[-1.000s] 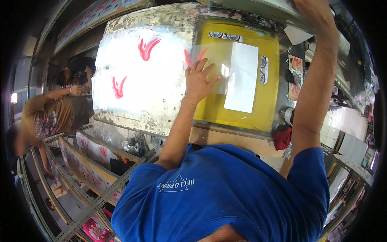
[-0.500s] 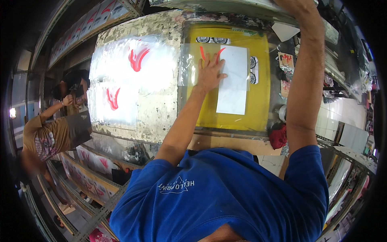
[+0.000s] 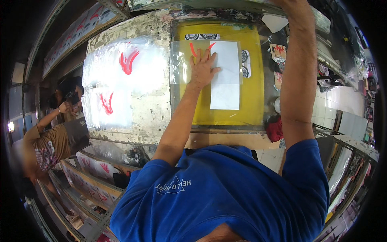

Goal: The person performs screen printing on sheets of plastic or paper by positioning a sheet on the press, lowering the screen, and using a squeegee to spread red ink across the mesh. They repeat this process for multiple items, removing each finished sheet and setting it aside.

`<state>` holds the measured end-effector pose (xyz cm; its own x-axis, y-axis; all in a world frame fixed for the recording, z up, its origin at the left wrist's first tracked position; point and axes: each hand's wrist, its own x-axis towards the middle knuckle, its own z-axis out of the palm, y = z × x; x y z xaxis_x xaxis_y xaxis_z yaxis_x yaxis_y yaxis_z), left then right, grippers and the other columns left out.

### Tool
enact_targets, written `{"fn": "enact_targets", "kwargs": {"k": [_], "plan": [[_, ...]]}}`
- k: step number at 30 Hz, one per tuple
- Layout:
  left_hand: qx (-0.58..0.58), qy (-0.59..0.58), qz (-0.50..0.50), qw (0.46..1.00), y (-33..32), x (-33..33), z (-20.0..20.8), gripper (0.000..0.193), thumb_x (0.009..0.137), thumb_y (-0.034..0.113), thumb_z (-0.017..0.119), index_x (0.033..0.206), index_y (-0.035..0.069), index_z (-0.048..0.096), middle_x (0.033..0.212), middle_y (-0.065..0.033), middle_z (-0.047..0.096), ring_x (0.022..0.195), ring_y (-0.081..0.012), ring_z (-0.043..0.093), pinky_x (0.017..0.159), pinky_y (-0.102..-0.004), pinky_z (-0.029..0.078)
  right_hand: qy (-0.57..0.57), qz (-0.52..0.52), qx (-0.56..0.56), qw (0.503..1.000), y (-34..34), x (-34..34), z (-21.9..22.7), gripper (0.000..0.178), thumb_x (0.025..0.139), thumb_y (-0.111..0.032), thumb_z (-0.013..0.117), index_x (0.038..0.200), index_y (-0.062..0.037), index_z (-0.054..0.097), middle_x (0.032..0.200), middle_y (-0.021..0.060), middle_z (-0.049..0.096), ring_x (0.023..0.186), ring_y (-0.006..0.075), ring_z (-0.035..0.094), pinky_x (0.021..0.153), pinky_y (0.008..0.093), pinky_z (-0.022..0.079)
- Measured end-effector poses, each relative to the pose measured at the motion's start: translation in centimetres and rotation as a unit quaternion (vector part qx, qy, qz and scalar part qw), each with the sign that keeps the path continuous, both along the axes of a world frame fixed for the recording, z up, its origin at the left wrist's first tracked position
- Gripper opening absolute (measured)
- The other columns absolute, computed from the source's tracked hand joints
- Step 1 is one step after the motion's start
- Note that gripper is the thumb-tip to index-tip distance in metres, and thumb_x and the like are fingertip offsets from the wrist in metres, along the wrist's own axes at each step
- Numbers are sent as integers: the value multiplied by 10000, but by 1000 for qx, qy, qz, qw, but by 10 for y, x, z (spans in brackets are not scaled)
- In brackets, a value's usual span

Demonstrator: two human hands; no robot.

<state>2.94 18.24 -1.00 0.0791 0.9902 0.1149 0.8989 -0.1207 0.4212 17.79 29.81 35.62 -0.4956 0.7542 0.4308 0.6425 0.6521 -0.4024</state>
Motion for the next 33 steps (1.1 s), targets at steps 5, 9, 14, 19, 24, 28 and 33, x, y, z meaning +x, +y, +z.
{"fn": "enact_targets", "kwargs": {"k": [5,9,14,19,24,28,33], "plan": [[49,-4,18,999,-1,-6,5,710,890,446,690,1497,169,447,1572,-139,369,1482,-426,211,1143,-619,128,14,42,29,999,-12,1,3,408,804,-248,588,1110,-30,748,905,178,748,738,263,667,696,356,529],[196,-200,103,954,-10,-4,72,863,799,419,788,1494,65,417,1441,-168,497,1388,-367,391,1111,-531,283,21,-25,40,999,-17,5,-20,404,792,-267,645,1104,-32,747,921,195,744,776,279,688,729,364,538],[328,-587,100,734,-60,-17,141,1067,654,417,929,1447,-54,392,1245,-107,589,1116,-224,586,936,-343,442,63,47,84,993,-65,12,-79,396,775,-199,685,1150,-79,731,947,167,736,816,298,681,769,376,528],[163,-609,229,742,-124,-18,109,866,638,64,928,1374,-60,487,1172,-122,636,1100,-224,603,985,-376,482,-22,34,73,996,-123,30,-145,389,837,-253,712,1226,-230,703,916,73,665,877,290,628,753,405,464],[152,-405,252,865,-169,-27,18,900,575,212,962,1336,-37,552,1335,-176,563,1246,-319,525,1063,-436,418,-31,28,-99,994,-132,30,-220,426,835,-206,737,1253,-273,693,954,110,691,886,320,629,797,396,470],[162,-156,240,944,-171,-30,11,837,489,335,950,1211,29,658,1400,-173,507,1268,-383,416,1037,-490,356,-174,48,-73,981,-142,31,-275,652,753,-179,780,1369,-271,588,1063,101,634,1018,295,587,895,458,391],[135,-117,263,948,-176,-29,9,811,496,383,932,1175,21,675,1421,-178,483,1276,-390,388,1065,-516,301,-170,11,-91,981,-126,21,-304,776,637,-124,774,1372,-243,556,1129,83,560,1085,272,507,932,496,331]]}}
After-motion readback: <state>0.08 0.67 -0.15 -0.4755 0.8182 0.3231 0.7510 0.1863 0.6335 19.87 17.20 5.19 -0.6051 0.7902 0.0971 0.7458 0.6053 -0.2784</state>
